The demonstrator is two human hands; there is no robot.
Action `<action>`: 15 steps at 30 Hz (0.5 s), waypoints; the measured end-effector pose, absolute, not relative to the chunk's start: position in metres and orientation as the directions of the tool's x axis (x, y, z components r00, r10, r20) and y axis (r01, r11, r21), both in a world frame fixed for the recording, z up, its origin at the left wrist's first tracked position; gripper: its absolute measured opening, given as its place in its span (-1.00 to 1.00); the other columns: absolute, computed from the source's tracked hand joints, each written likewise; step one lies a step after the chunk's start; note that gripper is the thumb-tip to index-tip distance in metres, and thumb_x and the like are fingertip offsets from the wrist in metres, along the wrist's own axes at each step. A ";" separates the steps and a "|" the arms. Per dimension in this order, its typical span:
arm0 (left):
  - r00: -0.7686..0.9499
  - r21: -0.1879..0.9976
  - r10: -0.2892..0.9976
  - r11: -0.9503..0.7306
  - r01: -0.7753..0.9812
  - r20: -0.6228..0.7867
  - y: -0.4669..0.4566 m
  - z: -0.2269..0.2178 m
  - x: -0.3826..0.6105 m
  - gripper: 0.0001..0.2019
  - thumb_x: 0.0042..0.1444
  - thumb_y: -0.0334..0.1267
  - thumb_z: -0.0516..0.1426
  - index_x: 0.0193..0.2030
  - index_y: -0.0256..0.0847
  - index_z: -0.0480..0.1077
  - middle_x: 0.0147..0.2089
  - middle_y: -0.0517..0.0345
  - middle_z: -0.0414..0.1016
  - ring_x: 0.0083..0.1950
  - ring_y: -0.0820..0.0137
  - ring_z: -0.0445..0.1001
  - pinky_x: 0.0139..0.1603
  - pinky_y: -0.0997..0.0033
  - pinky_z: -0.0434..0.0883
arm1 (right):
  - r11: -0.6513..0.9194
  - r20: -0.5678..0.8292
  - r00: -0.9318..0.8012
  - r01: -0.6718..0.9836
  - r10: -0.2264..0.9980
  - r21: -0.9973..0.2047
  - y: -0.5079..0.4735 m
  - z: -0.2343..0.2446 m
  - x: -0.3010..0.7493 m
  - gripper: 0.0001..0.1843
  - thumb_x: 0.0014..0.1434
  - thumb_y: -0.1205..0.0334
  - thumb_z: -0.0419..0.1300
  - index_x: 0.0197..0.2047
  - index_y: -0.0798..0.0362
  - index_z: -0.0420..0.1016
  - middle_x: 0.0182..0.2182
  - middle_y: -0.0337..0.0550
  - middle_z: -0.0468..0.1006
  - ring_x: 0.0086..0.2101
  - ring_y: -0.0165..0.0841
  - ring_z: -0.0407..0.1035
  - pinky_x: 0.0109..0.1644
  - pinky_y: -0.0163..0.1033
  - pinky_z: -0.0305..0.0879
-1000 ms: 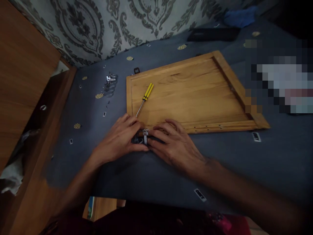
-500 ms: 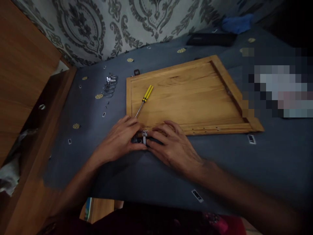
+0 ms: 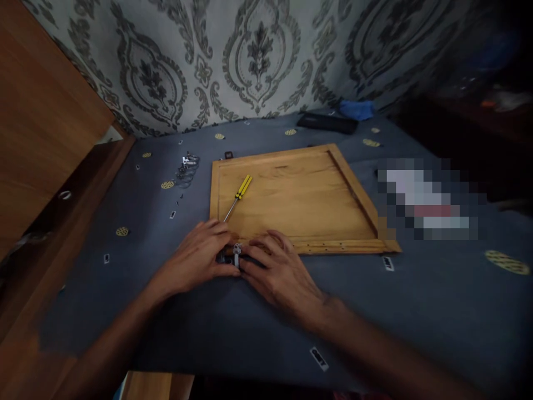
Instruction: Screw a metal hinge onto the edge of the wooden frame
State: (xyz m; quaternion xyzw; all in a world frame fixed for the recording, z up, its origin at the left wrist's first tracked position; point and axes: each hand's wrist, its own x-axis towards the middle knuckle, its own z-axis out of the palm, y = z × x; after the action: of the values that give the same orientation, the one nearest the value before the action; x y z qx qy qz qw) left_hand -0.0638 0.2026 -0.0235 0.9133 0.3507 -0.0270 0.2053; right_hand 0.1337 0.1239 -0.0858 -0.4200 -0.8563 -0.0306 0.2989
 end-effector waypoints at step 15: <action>0.784 0.367 0.609 -0.706 0.606 -0.123 0.204 -0.030 -0.068 -0.63 0.13 0.01 0.41 -0.14 -0.21 0.51 -0.08 0.13 0.51 0.05 0.19 0.43 0.03 0.23 0.26 | 0.351 0.236 -0.265 0.786 0.935 -0.509 0.195 -0.051 0.162 -0.59 0.40 0.22 0.09 0.23 0.09 0.55 -0.12 0.01 0.67 -0.14 -0.16 0.56 -0.04 -0.10 0.43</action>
State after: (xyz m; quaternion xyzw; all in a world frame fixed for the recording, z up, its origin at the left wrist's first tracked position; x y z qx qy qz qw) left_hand -0.0683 0.2039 -0.0297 0.9235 0.3289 0.0039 0.1975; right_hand 0.1621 0.1948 -0.0508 -0.5504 -0.7816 0.1465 0.2544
